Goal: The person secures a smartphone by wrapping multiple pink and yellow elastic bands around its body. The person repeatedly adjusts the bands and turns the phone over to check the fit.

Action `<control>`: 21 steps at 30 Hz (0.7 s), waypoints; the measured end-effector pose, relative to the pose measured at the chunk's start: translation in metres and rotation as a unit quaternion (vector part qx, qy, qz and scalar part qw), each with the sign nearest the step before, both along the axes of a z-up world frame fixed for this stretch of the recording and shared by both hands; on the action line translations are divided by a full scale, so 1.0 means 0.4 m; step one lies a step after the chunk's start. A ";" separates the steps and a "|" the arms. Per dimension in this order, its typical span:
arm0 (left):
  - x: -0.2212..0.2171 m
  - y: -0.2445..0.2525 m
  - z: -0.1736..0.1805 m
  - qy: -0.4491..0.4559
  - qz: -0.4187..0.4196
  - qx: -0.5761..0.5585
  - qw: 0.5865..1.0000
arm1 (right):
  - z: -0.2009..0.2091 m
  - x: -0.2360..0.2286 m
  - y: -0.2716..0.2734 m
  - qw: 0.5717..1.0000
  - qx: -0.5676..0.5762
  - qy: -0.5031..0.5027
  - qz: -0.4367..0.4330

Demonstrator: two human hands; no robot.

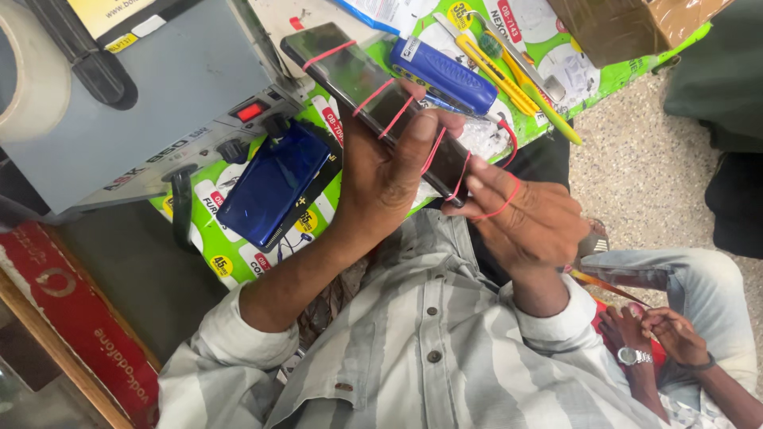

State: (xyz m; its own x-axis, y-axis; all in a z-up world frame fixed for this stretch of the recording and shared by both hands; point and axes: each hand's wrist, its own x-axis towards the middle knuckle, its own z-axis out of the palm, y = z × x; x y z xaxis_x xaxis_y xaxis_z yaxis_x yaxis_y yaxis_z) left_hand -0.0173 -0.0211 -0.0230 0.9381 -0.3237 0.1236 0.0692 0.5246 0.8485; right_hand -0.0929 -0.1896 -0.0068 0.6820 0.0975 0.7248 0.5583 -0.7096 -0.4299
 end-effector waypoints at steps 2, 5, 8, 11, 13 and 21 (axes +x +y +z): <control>-0.009 -0.003 -0.005 0.006 0.008 -0.004 1.000 | 0.016 -0.009 0.007 1.000 -0.006 0.027 0.005; -0.016 -0.002 -0.003 0.014 0.011 -0.008 1.000 | 0.027 -0.011 0.015 0.998 0.025 0.060 0.001; -0.018 -0.001 0.003 0.015 0.013 0.006 1.000 | 0.024 -0.007 0.017 0.996 0.056 0.067 0.001; -0.024 0.001 0.010 0.000 0.029 0.037 0.999 | 0.016 -0.010 0.016 0.996 0.061 0.067 -0.004; -0.025 0.004 0.016 -0.021 0.041 0.055 0.997 | 0.014 -0.013 0.016 0.996 0.062 0.067 -0.009; -0.025 0.010 0.028 -0.059 0.052 0.077 0.994 | 0.002 -0.018 0.020 0.996 0.066 0.061 -0.028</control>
State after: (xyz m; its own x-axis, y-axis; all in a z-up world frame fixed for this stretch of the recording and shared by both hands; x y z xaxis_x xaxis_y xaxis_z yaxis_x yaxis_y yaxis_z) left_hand -0.0273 -0.0170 -0.0117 0.9492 -0.2499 0.1915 -0.0834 0.3870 0.9183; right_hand -0.1002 -0.1816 -0.0058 0.7680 -0.0326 0.6396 0.4575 -0.6709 -0.5835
